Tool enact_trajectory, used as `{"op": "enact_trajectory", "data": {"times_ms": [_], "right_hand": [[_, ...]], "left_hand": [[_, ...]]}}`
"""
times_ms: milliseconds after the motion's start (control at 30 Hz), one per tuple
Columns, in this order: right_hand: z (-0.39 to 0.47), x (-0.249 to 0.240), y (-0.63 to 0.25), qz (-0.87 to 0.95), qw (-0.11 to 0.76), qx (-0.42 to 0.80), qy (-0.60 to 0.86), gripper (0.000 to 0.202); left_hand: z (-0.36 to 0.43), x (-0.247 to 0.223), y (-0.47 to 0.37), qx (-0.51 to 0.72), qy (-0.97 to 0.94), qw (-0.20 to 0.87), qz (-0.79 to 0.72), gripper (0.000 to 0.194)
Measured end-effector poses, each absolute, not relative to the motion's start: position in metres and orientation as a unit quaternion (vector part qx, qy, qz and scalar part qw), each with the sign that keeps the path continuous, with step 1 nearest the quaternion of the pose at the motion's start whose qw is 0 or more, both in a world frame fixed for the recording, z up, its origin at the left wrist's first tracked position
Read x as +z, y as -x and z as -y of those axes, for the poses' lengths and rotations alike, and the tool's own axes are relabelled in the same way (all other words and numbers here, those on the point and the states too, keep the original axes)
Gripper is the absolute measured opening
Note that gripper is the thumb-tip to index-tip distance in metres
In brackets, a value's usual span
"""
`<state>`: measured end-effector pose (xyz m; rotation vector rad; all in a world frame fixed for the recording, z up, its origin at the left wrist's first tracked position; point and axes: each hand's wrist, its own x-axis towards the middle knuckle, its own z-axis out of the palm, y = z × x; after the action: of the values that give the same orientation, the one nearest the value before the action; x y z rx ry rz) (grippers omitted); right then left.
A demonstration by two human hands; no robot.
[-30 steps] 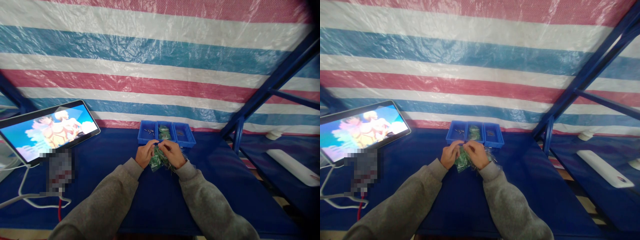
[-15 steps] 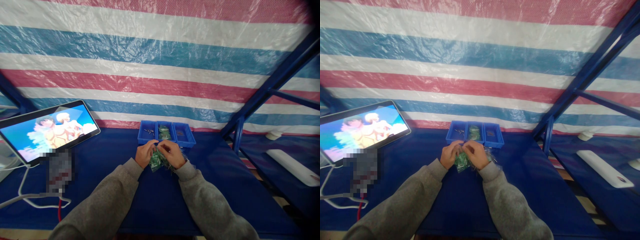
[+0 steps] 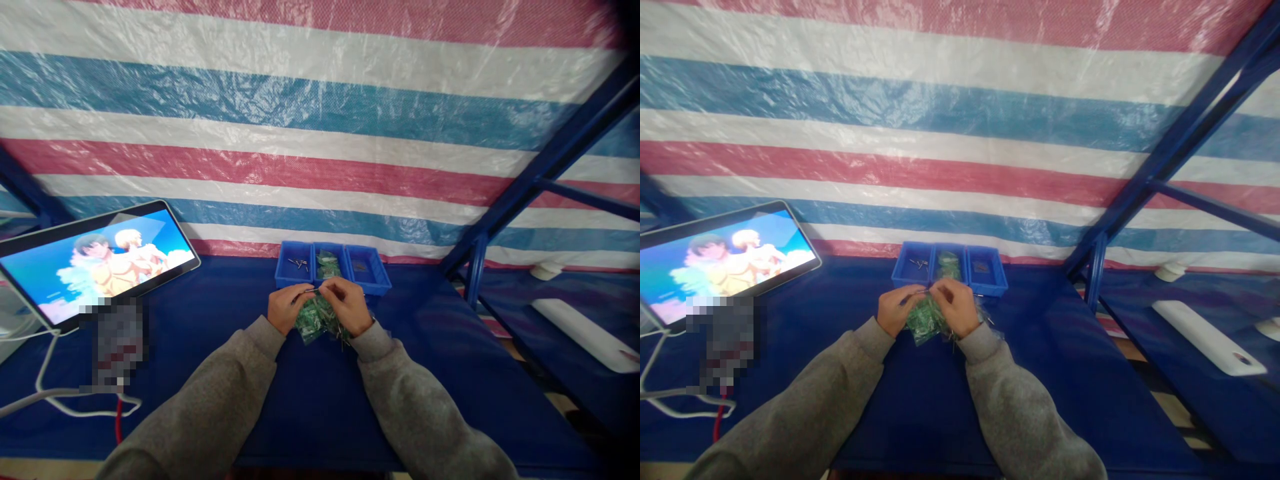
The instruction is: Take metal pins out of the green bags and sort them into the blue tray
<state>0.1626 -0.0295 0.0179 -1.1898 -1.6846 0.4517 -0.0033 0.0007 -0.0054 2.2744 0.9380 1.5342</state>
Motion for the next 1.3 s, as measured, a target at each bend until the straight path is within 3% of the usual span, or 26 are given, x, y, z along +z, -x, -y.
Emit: {"op": "enact_trajectory", "data": {"times_ms": [200,500,767,967,1300], "right_hand": [[0.0285,0.017,-0.1618,0.702,0.481,0.182,0.493,0.032],[0.0291,0.0146,-0.1603,0.714,0.473,0.221,0.466,0.022],[0.0284,0.0155,-0.161,0.719,0.472,0.184,0.476,0.027],[0.0282,0.0158,-0.1609,0.716,0.469,0.179,0.485,0.026],[0.0296,0.0179,-0.1594,0.723,0.462,0.168,0.486,0.029]], "left_hand": [[0.0002,-0.0032,0.0045,0.481,-0.794,0.126,-0.351,0.032],[0.0008,-0.0068,0.0052,0.44,-0.795,0.138,-0.393,0.043],[0.0002,-0.0043,0.0056,0.435,-0.817,0.155,-0.345,0.034],[-0.0002,-0.0034,0.0043,0.507,-0.795,0.13,-0.306,0.022],[0.0008,-0.0089,0.0024,0.506,-0.778,0.173,-0.33,0.025]]}}
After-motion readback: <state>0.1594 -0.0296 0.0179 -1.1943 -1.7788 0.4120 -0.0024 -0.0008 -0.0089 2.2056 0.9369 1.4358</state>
